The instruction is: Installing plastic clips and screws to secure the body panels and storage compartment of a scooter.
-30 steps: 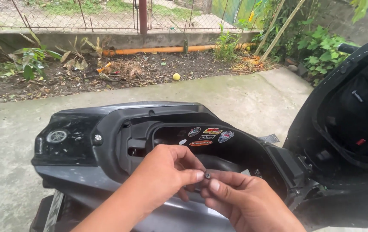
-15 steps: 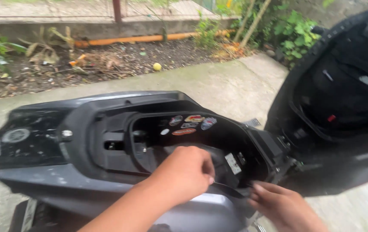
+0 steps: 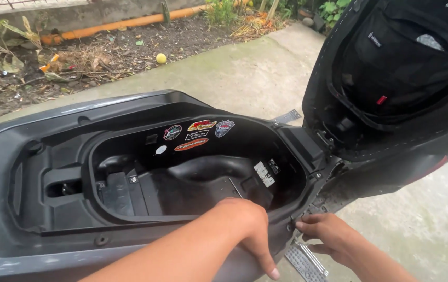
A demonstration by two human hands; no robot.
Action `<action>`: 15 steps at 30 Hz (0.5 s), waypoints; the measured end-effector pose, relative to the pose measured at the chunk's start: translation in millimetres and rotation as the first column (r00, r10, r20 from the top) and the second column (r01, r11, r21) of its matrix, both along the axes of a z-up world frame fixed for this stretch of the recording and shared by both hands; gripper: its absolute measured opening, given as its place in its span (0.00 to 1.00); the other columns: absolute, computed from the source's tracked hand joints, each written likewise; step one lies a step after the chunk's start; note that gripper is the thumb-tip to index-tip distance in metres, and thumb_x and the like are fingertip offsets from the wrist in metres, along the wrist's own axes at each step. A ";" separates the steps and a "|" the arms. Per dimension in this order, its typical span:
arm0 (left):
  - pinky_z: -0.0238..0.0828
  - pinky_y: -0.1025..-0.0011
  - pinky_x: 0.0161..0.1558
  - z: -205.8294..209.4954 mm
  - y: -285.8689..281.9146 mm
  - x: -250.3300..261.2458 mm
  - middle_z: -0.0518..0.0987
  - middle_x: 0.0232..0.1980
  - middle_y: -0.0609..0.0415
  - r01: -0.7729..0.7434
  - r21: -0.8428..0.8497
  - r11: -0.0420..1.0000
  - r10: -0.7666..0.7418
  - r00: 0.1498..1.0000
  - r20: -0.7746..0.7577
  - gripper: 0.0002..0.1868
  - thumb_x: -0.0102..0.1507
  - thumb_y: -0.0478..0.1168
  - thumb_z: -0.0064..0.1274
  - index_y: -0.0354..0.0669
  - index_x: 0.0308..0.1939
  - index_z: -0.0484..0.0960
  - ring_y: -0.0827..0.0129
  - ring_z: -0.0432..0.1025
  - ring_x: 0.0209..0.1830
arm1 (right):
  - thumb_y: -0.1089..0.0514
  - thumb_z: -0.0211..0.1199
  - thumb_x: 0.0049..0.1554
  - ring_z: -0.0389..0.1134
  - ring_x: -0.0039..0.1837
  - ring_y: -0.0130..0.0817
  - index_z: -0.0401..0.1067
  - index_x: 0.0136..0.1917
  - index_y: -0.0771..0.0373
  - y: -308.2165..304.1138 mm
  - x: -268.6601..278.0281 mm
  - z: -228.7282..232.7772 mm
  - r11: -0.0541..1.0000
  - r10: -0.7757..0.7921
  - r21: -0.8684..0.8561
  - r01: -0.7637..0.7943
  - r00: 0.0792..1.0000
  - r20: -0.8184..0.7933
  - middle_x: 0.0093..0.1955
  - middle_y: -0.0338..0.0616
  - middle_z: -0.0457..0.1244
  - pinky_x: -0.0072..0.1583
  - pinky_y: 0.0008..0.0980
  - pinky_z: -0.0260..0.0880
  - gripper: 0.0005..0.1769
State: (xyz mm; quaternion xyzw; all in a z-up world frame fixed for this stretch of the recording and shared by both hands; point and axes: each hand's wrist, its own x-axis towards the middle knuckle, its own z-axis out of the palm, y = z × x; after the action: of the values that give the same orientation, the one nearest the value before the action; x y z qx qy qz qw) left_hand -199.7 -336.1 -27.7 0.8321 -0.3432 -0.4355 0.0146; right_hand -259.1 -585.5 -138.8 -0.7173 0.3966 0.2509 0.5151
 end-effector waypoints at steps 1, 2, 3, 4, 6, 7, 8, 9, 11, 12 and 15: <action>0.78 0.57 0.54 1.0 1.1 0.9 0.87 0.53 0.47 0.007 0.015 1.000 -0.007 1.000 -0.001 0.49 0.37 0.72 0.67 0.42 0.52 0.88 0.53 0.82 0.52 | 0.53 0.66 0.58 0.67 0.68 0.43 0.72 0.70 0.67 -1.7 1.7 -1.0 1.000 0.008 0.013 -0.008 1.000 0.003 0.66 0.53 0.68 0.67 0.47 0.72 0.29; 0.78 0.57 0.54 1.7 1.7 0.6 0.87 0.53 0.47 0.006 0.018 1.000 -0.006 1.000 -0.002 0.49 0.37 0.72 0.67 0.42 0.52 0.88 0.53 0.82 0.52 | 0.53 0.66 0.58 0.67 0.68 0.43 0.72 0.70 0.67 -1.2 1.9 -1.2 1.000 0.008 0.016 -0.008 1.000 0.002 0.66 0.53 0.68 0.67 0.47 0.72 0.29; 0.78 0.58 0.54 2.6 1.3 0.7 0.87 0.53 0.48 -0.005 0.007 1.000 0.005 1.000 0.007 0.49 0.37 0.71 0.68 0.42 0.52 0.88 0.54 0.82 0.52 | 0.54 0.66 0.57 0.67 0.67 0.42 0.72 0.68 0.67 -2.3 3.1 -0.5 1.000 0.023 0.015 -0.023 1.000 -0.008 0.65 0.52 0.68 0.66 0.47 0.73 0.28; 0.78 0.59 0.53 3.4 1.3 0.5 0.87 0.54 0.49 -0.017 -0.004 1.000 0.017 1.000 0.016 0.49 0.37 0.71 0.68 0.41 0.52 0.88 0.56 0.82 0.52 | 0.54 0.66 0.57 0.68 0.65 0.41 0.73 0.67 0.67 -3.0 3.9 0.2 0.999 0.037 0.015 -0.037 0.999 -0.019 0.63 0.52 0.68 0.65 0.46 0.74 0.27; 0.79 0.59 0.53 5.9 1.2 -1.1 0.86 0.54 0.49 -0.039 0.004 0.999 0.039 0.999 0.018 0.49 0.37 0.70 0.69 0.41 0.53 0.88 0.56 0.82 0.52 | 0.54 0.66 0.58 0.68 0.64 0.40 0.74 0.66 0.67 5.9 3.2 7.8 0.998 0.064 0.016 -0.063 0.998 -0.027 0.62 0.51 0.69 0.64 0.46 0.75 0.25; 0.80 0.59 0.52 6.8 2.0 -2.5 0.86 0.54 0.48 -0.056 0.012 0.998 0.056 0.998 0.022 0.49 0.37 0.70 0.69 0.40 0.53 0.88 0.56 0.82 0.52 | 0.53 0.66 0.58 0.69 0.63 0.39 0.75 0.65 0.67 11.4 2.0 10.9 0.996 0.085 0.019 -0.084 0.996 -0.033 0.60 0.51 0.69 0.63 0.45 0.76 0.24; 0.80 0.59 0.52 6.7 3.0 -3.3 0.86 0.54 0.48 -0.060 0.014 0.998 0.059 0.998 0.018 0.49 0.37 0.70 0.69 0.40 0.53 0.88 0.56 0.82 0.52 | 0.53 0.66 0.58 0.69 0.63 0.39 0.75 0.65 0.67 14.3 2.5 10.8 0.996 0.089 0.020 -0.088 0.995 -0.037 0.60 0.51 0.69 0.63 0.45 0.76 0.24; 0.81 0.59 0.51 7.1 3.6 -3.3 0.86 0.54 0.48 -0.067 0.016 0.998 0.067 0.998 0.019 0.49 0.37 0.69 0.70 0.40 0.53 0.88 0.56 0.83 0.51 | 0.53 0.65 0.59 0.69 0.62 0.39 0.76 0.65 0.67 16.8 3.7 11.0 0.996 0.089 0.017 -0.088 0.996 -0.026 0.59 0.51 0.69 0.62 0.45 0.77 0.24; 0.82 0.59 0.51 7.7 3.6 -3.6 0.86 0.54 0.48 -0.077 0.016 0.997 0.077 0.997 0.020 0.49 0.37 0.69 0.70 0.39 0.53 0.87 0.56 0.83 0.51 | 0.53 0.64 0.60 0.69 0.62 0.38 0.76 0.65 0.68 18.3 5.5 10.9 0.996 0.091 0.012 -0.090 0.996 -0.015 0.58 0.51 0.69 0.61 0.44 0.77 0.23; 0.81 0.59 0.51 8.0 3.2 -3.9 0.86 0.54 0.48 -0.083 0.007 0.997 0.083 0.996 0.025 0.49 0.37 0.69 0.70 0.39 0.53 0.87 0.56 0.83 0.51 | 0.54 0.63 0.60 0.70 0.61 0.39 0.75 0.65 0.68 17.5 6.0 10.6 0.997 0.079 0.008 -0.079 0.997 -0.011 0.59 0.52 0.69 0.60 0.44 0.78 0.23; 0.81 0.60 0.51 7.4 4.7 -3.1 0.86 0.54 0.48 -0.083 -0.003 0.997 0.083 0.996 0.033 0.49 0.37 0.69 0.70 0.40 0.54 0.87 0.56 0.82 0.51 | 0.56 0.62 0.60 0.70 0.61 0.40 0.74 0.65 0.70 21.3 8.0 11.9 0.998 0.058 0.007 -0.058 0.998 -0.010 0.59 0.53 0.68 0.59 0.44 0.78 0.23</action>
State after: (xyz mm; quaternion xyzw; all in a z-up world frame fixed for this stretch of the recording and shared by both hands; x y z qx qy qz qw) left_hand -202.8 -331.5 -20.3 0.8525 -0.3090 -0.4207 0.0275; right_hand -251.0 -564.1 -126.9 -0.7255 0.3775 0.2706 0.5078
